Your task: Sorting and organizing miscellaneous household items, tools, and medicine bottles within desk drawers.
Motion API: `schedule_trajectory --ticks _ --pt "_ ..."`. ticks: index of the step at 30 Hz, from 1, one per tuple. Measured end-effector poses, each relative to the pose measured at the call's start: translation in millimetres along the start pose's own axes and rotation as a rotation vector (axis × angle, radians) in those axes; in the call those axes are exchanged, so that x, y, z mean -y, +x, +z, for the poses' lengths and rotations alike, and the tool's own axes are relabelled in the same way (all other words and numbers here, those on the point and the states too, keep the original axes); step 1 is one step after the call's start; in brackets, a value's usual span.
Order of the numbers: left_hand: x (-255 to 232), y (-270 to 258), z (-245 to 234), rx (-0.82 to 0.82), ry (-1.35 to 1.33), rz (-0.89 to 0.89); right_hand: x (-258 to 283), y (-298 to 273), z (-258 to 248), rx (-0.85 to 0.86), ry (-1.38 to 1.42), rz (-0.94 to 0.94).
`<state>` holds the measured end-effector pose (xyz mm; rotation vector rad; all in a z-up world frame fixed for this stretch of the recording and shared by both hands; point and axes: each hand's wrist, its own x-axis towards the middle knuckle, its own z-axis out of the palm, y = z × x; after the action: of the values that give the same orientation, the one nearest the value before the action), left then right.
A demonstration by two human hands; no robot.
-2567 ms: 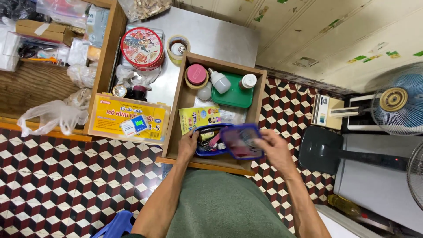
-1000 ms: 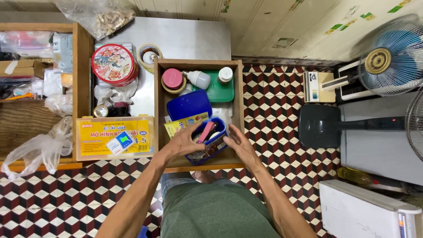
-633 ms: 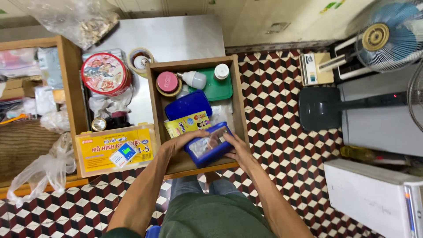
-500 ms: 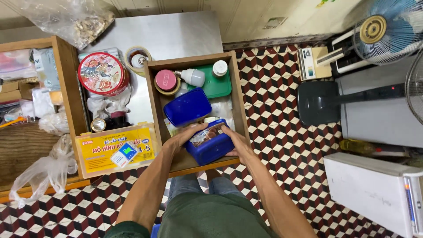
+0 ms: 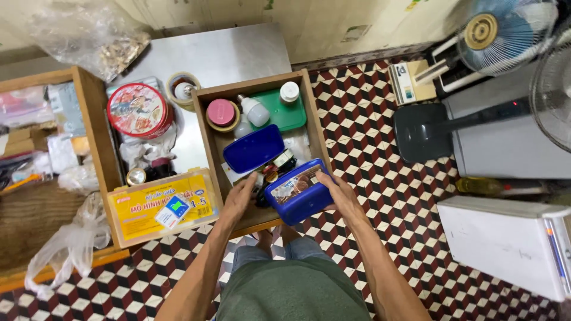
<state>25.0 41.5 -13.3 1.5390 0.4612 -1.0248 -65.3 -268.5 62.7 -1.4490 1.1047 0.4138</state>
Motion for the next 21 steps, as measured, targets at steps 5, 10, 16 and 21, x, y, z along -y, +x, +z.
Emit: schedule_trajectory --ticks 5,10,16,21 --pt "-70 -57 42 0.301 -0.010 -0.069 27 -59 -1 0.095 0.281 -0.148" --pt "-103 -61 78 0.519 -0.098 -0.089 -30 -28 -58 0.045 0.563 -0.391" --pt "-113 -20 179 0.440 0.106 -0.023 -18 -36 -119 -0.016 0.910 -0.332" --pt "-113 3 296 0.337 0.460 0.481 -23 -11 -208 -0.342 1.028 -0.482"
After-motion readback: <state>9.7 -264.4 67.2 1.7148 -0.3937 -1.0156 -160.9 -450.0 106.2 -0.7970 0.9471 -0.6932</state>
